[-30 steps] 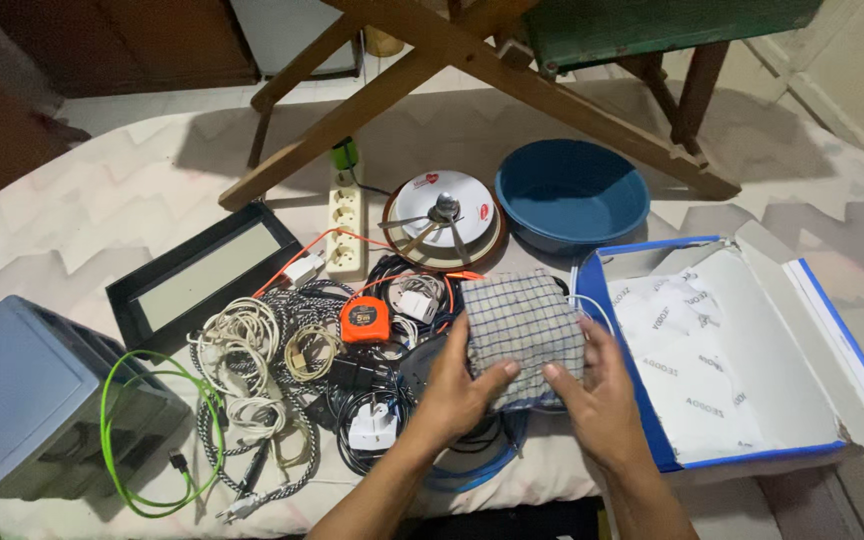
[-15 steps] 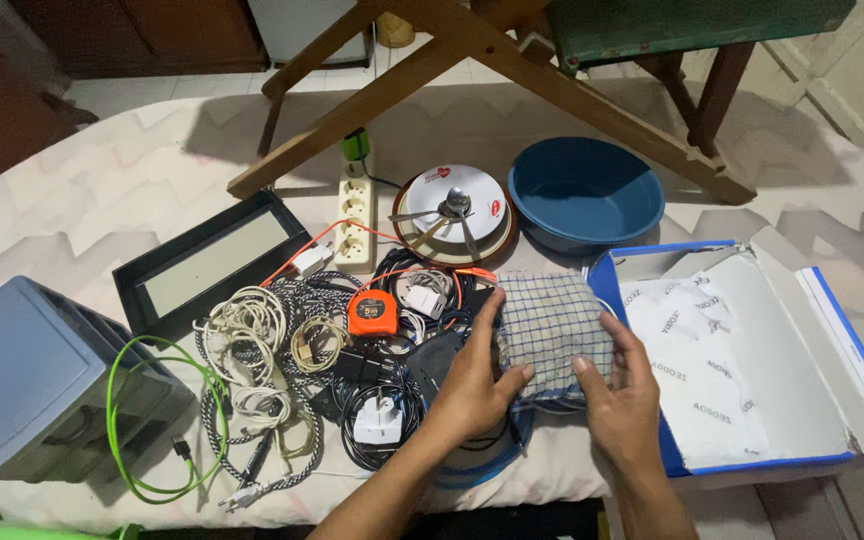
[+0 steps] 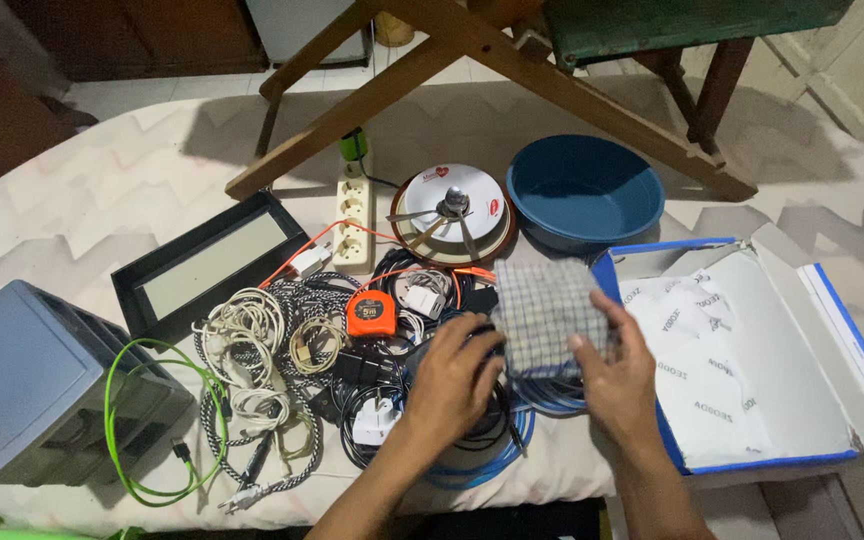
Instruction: The person removes a black tray containing coiled cables from a green basket and places it on a table. They then take a blue bowl filled with power adapters and a tape measure, empty its contents onto the table, and set the empty bowl aside.
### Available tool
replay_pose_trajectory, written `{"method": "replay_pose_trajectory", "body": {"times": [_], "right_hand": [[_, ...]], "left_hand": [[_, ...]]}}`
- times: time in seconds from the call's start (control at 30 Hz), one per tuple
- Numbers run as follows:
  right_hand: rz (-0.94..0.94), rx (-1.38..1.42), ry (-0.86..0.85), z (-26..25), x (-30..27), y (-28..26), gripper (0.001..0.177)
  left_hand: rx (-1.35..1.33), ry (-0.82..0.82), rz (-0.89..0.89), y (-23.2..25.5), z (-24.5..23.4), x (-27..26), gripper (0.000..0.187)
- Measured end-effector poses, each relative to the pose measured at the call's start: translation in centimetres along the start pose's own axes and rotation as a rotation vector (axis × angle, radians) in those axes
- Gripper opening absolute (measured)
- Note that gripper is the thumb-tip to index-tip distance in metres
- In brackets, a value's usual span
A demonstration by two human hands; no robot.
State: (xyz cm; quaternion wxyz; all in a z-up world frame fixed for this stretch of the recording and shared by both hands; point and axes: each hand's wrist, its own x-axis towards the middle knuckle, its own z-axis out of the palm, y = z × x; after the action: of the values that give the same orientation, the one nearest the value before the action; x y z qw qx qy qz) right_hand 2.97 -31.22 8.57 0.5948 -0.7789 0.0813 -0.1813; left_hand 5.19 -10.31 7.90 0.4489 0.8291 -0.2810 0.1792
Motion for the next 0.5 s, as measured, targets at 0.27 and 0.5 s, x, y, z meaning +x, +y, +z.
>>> {"method": "replay_pose_trajectory", "body": {"times": [0.27, 0.5], "right_hand": [[0.184, 0.337, 0.018, 3.7, 3.5, 1.0, 0.056], [0.085, -0.146, -0.015, 4.8, 4.2, 4.6, 0.047]], "left_hand": [[0.034, 0.118, -0.043, -1.6, -2.1, 1.0, 0.025], [0.060, -0.067, -0.042, -2.2, -2.3, 0.5, 0.031]]}}
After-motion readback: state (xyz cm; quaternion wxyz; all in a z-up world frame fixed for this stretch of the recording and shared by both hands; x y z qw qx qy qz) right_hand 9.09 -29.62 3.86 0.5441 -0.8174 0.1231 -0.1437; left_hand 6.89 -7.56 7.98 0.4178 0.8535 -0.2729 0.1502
